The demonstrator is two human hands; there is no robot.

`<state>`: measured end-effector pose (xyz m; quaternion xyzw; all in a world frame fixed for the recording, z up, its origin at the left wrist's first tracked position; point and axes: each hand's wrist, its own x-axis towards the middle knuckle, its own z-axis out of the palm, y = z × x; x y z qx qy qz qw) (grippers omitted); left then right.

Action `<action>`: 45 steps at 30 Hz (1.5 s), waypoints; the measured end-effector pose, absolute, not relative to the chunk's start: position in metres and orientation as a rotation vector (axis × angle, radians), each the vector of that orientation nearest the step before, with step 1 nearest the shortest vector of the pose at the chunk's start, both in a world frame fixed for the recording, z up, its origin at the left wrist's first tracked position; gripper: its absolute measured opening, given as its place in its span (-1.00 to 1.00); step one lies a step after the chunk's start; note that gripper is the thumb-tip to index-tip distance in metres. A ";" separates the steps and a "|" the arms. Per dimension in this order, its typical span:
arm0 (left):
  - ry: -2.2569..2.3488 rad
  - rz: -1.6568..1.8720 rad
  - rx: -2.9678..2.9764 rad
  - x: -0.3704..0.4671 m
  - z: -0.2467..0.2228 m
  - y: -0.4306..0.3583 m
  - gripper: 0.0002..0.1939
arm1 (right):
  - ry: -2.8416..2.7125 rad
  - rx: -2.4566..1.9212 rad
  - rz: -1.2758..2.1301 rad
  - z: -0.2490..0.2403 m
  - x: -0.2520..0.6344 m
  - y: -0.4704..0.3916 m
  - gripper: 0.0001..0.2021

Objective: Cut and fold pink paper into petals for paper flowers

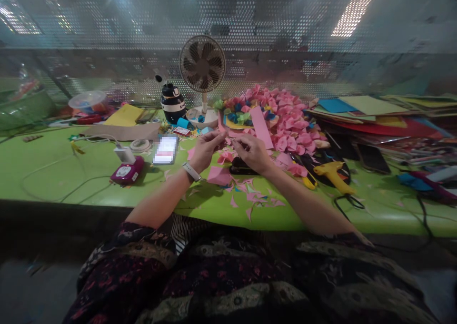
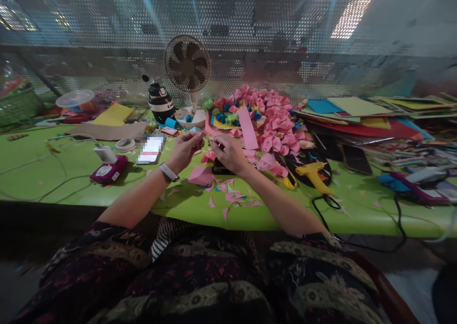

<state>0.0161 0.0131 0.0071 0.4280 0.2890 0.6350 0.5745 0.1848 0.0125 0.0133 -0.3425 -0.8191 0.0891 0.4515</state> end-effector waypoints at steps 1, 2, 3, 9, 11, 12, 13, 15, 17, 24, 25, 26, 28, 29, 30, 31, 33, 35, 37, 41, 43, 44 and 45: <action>0.686 1.486 1.000 0.016 0.008 0.013 -0.64 | -2.022 -0.853 0.218 0.013 0.185 0.012 -0.74; 0.699 1.488 0.997 0.016 0.009 0.012 -0.65 | -2.020 -0.858 0.216 0.014 0.185 0.012 -0.75; 0.714 1.494 0.994 0.017 0.010 0.012 -0.66 | -2.021 -0.862 0.218 0.014 0.185 0.012 -0.75; 0.726 1.552 0.970 0.021 0.005 0.013 -0.69 | -2.062 -0.879 0.202 0.014 0.185 0.013 -0.72; 0.703 1.550 0.967 0.021 0.002 0.014 -0.68 | -2.083 -0.878 0.153 0.013 0.185 0.014 -0.73; 0.692 1.550 0.961 0.020 0.001 0.016 -0.67 | -2.092 -0.881 0.116 0.012 0.185 0.014 -0.73; 0.683 1.560 0.944 0.019 0.001 0.018 -0.67 | -2.098 -0.885 0.076 0.011 0.185 0.014 -0.73; 0.680 1.619 0.882 0.014 0.003 0.022 -0.69 | -2.095 -0.897 0.014 0.010 0.186 0.014 -0.74; 0.698 1.708 0.801 0.008 0.008 0.027 -0.72 | -2.068 -0.901 0.017 0.009 0.186 0.015 -0.74; 0.700 1.376 1.028 0.004 0.009 0.022 -0.63 | -1.787 -0.946 0.556 0.024 0.187 0.012 -0.79; 0.684 1.326 1.070 0.005 0.007 0.020 -0.62 | -1.766 -0.932 0.658 0.028 0.188 0.011 -0.75; 0.669 1.295 1.099 0.005 0.006 0.019 -0.61 | -1.757 -0.916 0.776 0.031 0.188 0.009 -0.71; 0.649 1.276 1.129 0.005 0.004 0.018 -0.61 | -1.751 -0.890 1.041 0.035 0.188 0.006 -0.65; 0.643 1.276 1.139 0.005 0.004 0.019 -0.61 | -1.743 -0.882 1.161 0.036 0.189 0.004 -0.65; 0.639 1.276 1.148 0.005 0.003 0.020 -0.61 | -1.729 -0.875 1.259 0.037 0.188 0.004 -0.66; 0.636 1.276 1.156 0.005 0.003 0.020 -0.61 | -1.715 -0.868 1.335 0.037 0.188 0.004 -0.69; 0.623 1.272 1.171 0.005 0.002 0.021 -0.59 | -1.684 -0.858 1.434 0.036 0.188 0.004 -0.72; 0.607 1.264 1.182 0.005 0.003 0.022 -0.58 | -1.653 -0.844 1.502 0.035 0.188 0.006 -0.74; 0.594 1.259 1.192 0.005 0.003 0.021 -0.58 | -1.627 -0.820 1.558 0.034 0.189 0.007 -0.73; 0.594 1.255 1.209 0.005 0.003 0.021 -0.59 | -1.608 -0.783 1.697 0.034 0.191 0.008 -0.67; 0.584 1.250 1.212 0.005 0.002 0.021 -0.59 | -1.602 -0.781 1.759 0.033 0.190 0.006 -0.68; 0.576 1.250 1.208 0.005 0.001 0.021 -0.59 | -1.596 -0.781 1.777 0.032 0.190 0.006 -0.69; 0.566 1.251 1.203 0.005 0.001 0.021 -0.59 | -1.585 -0.780 1.788 0.032 0.190 0.005 -0.71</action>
